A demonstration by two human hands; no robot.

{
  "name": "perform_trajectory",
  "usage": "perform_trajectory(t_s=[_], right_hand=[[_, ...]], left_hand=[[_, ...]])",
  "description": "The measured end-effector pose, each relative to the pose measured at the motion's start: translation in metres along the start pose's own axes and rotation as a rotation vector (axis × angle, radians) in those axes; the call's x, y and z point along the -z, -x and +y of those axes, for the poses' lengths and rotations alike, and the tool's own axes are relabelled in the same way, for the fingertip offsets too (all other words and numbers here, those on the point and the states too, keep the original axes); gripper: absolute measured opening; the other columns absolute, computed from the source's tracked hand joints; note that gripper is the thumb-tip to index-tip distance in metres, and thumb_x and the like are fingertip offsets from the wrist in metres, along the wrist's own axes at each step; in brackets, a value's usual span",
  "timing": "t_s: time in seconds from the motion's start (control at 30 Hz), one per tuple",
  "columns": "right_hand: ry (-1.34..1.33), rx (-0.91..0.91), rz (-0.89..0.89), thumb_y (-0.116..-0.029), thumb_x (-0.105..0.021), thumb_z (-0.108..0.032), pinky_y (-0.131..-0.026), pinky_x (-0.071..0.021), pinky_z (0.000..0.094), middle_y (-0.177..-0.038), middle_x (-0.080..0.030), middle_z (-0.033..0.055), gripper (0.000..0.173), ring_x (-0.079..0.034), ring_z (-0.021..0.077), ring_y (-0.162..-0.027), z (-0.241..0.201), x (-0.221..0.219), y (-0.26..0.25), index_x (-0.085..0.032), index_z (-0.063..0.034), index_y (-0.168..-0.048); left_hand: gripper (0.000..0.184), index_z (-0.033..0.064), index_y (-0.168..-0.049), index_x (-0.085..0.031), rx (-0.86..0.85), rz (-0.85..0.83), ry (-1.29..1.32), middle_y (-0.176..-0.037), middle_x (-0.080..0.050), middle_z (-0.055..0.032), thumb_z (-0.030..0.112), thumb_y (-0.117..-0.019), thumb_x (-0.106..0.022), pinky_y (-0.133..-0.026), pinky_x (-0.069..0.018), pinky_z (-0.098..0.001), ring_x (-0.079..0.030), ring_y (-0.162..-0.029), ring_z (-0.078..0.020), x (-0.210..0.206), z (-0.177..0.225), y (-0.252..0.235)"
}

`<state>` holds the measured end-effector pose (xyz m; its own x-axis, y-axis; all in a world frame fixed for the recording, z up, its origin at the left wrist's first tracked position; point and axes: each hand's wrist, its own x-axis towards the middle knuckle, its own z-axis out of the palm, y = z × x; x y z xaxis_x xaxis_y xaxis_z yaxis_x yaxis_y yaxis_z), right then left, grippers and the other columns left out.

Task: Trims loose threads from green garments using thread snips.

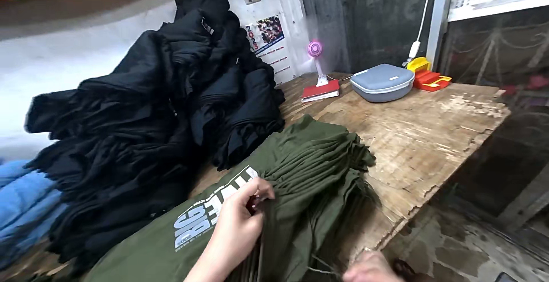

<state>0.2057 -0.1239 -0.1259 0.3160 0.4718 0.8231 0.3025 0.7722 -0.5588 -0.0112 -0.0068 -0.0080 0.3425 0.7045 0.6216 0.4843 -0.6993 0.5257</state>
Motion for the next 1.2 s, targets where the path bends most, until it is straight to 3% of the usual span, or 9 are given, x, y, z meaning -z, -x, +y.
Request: perform_trajectory(t_s=[0.07,0.23,0.43,0.7,0.9,1.0,1.07,1.13,1.2], right_hand=[[0.047,-0.116,0.034,-0.1062,-0.052,-0.026,-0.078,-0.0566,0.0239,-0.088,-0.067,-0.0042,0.016,-0.065,0.0033,-0.082,0.0,0.006,-0.01,-0.064,-0.0147,-0.107],[0.189,-0.299,-0.25,-0.1017,-0.062,-0.029,-0.085,-0.0523,0.0397,-0.092,-0.072,0.0011,0.025,-0.065,0.0155,-0.093,-0.012,-0.01,-0.029,-0.081,-0.0134,-0.096],[0.075,-0.246,-0.028,-0.0903,-0.078,-0.015,-0.082,-0.0537,0.022,-0.086,-0.068,-0.0008,0.005,-0.064,0.0072,-0.09,-0.007,-0.022,-0.02,-0.08,-0.0116,-0.087],[0.096,-0.249,-0.021,-0.0924,-0.076,-0.018,-0.082,-0.0514,0.0216,-0.086,-0.066,0.0006,0.01,-0.062,0.0076,-0.091,-0.012,-0.024,-0.018,-0.078,-0.0104,-0.086],[0.211,-0.151,-0.079,-0.0926,-0.07,-0.035,-0.087,-0.0487,0.0331,-0.086,-0.066,0.0011,0.024,-0.061,0.0136,-0.092,-0.009,-0.018,-0.013,-0.073,-0.0145,-0.081],[0.303,-0.143,-0.086,-0.0846,-0.076,-0.055,-0.091,-0.0497,0.0393,-0.096,-0.068,0.0054,0.044,-0.063,0.0183,-0.097,-0.012,-0.023,-0.009,-0.07,-0.0129,-0.097],[0.416,-0.16,-0.101,-0.0792,-0.079,-0.06,-0.094,-0.0495,0.0454,-0.101,-0.071,0.0068,0.055,-0.065,0.0223,-0.099,-0.019,-0.037,-0.014,-0.071,-0.0117,-0.103],[0.539,-0.179,-0.117,-0.0794,-0.08,-0.046,-0.094,-0.0473,0.0474,-0.101,-0.074,0.0015,0.039,-0.066,0.0211,-0.1,-0.023,-0.052,-0.02,-0.075,-0.0157,-0.103],[0.471,-0.209,-0.125,-0.0782,-0.078,-0.02,-0.093,-0.0498,0.0455,-0.092,-0.075,-0.0027,0.031,-0.068,0.0152,-0.091,-0.026,-0.058,-0.024,-0.074,-0.012,-0.108]], left_hand=[[0.032,0.0229,-0.091,-0.079,-0.008,-0.069,0.143,-0.078,-0.059,0.0111,0.002,-0.0812,-0.056,-0.063,-0.0402,-0.015,-0.05,-0.071,0.0025,0.005,-0.017,0.003],[0.021,0.0239,-0.083,-0.074,0.061,-0.299,0.001,-0.079,-0.062,0.0113,0.043,-0.087,-0.067,-0.061,-0.0467,-0.022,-0.056,-0.072,0.0002,0.006,-0.008,0.003],[0.026,0.0136,-0.098,-0.07,-0.272,-0.091,-0.83,-0.083,-0.062,-0.01,0.002,-0.0759,-0.063,-0.067,-0.05,-0.0508,-0.064,-0.081,-0.035,0.006,0.038,0.011],[0.019,0.018,-0.112,-0.077,-0.336,-0.375,-0.601,-0.097,-0.072,-0.005,0.02,-0.1017,-0.062,-0.081,-0.0467,-0.0457,-0.065,-0.091,-0.0263,0.009,0.08,0.03],[0.011,0.0186,-0.103,-0.076,-0.279,-0.38,-0.587,-0.095,-0.072,-0.0026,0.02,-0.0958,-0.068,-0.08,-0.0486,-0.0455,-0.066,-0.092,-0.0249,-0.004,0.069,0.029],[0.026,0.0266,-0.093,-0.077,-0.202,-0.376,-0.34,-0.096,-0.068,0.005,0.011,-0.0729,-0.073,-0.075,-0.057,-0.0389,-0.067,-0.089,-0.0137,-0.009,0.033,0.018],[0.022,0.0263,-0.088,-0.077,-0.244,-0.417,-0.193,-0.1,-0.069,0.0096,0.01,-0.0765,-0.069,-0.08,-0.0596,-0.0287,-0.067,-0.093,-0.0054,-0.009,0.015,0.009],[0.022,0.0223,-0.092,-0.076,-0.279,-0.51,-0.088,-0.108,-0.074,0.0099,0.006,-0.084,-0.064,-0.091,-0.057,-0.0288,-0.067,-0.103,-0.006,-0.002,0.009,0.002],[0.023,0.0198,-0.096,-0.073,-0.239,-0.531,-0.035,-0.096,-0.072,0.009,0.004,-0.0845,-0.06,-0.08,-0.0546,-0.0264,-0.065,-0.09,-0.0049,0.002,0.005,0.0]])
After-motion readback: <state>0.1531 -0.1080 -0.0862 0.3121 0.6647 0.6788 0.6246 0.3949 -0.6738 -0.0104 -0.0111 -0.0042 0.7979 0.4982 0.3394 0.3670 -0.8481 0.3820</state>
